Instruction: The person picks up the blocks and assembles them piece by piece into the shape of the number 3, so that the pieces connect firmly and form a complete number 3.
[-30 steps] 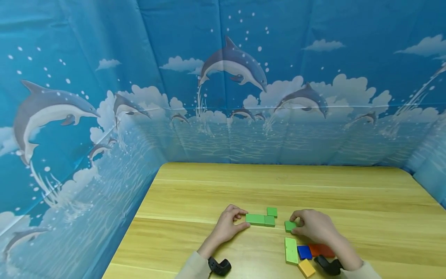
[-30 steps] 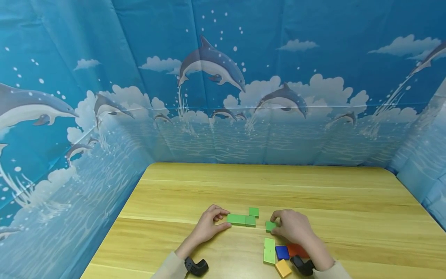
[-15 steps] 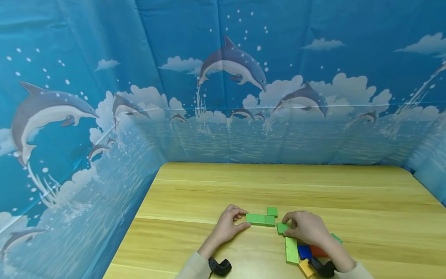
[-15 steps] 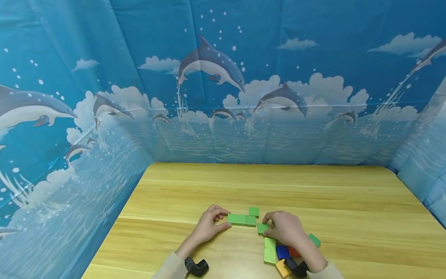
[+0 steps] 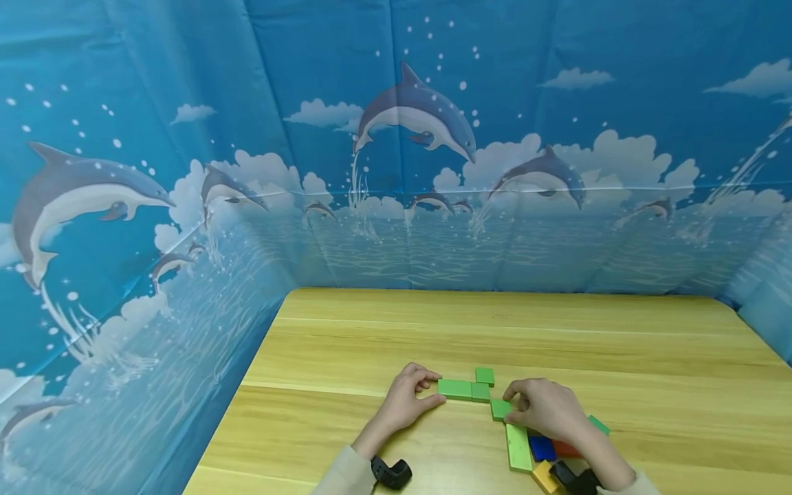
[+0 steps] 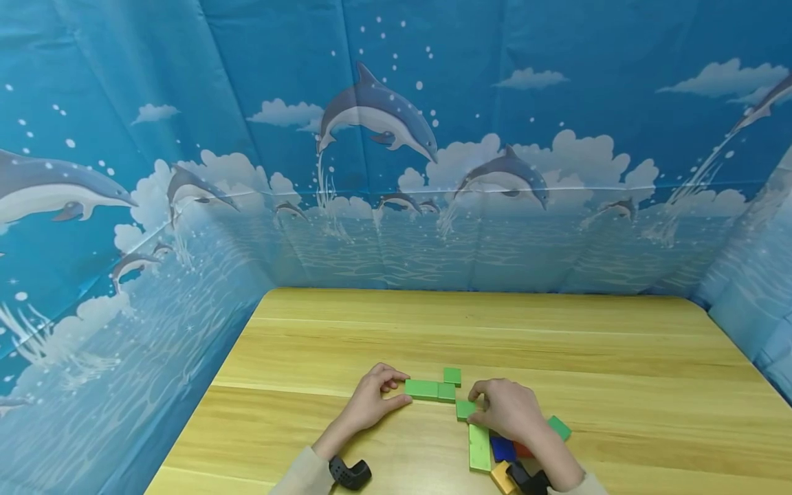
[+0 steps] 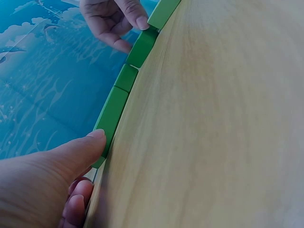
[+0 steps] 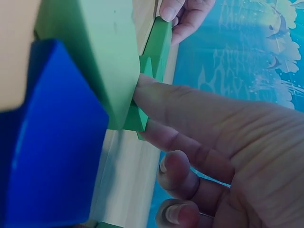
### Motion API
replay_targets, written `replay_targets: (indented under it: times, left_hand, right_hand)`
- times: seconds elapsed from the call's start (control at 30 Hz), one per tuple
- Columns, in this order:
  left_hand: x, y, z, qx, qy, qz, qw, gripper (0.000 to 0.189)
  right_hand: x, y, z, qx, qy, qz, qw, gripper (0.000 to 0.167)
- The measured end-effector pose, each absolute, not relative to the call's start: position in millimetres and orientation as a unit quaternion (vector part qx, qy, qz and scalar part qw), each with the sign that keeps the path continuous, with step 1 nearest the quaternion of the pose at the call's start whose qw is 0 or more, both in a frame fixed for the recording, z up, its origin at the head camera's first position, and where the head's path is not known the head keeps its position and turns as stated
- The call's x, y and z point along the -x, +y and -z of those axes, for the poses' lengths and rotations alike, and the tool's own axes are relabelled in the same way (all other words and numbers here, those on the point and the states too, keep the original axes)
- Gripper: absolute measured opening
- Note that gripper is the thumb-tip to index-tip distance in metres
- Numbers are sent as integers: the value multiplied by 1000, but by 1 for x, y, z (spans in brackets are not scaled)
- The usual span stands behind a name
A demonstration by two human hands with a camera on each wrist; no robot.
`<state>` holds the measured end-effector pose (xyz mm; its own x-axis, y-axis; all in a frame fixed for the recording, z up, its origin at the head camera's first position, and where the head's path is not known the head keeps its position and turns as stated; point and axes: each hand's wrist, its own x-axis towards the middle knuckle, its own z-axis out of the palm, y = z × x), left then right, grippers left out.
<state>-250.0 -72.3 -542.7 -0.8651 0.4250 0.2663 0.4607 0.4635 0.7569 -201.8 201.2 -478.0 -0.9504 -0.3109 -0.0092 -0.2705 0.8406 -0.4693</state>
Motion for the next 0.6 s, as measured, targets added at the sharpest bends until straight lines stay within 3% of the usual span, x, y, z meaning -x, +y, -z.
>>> replay_targets:
  times: [0.6]
  left_hand:
    - [250,-72,543,259,-855,448,21,35]
  right_hand:
    - [201,193,482,170,956,237,28,26]
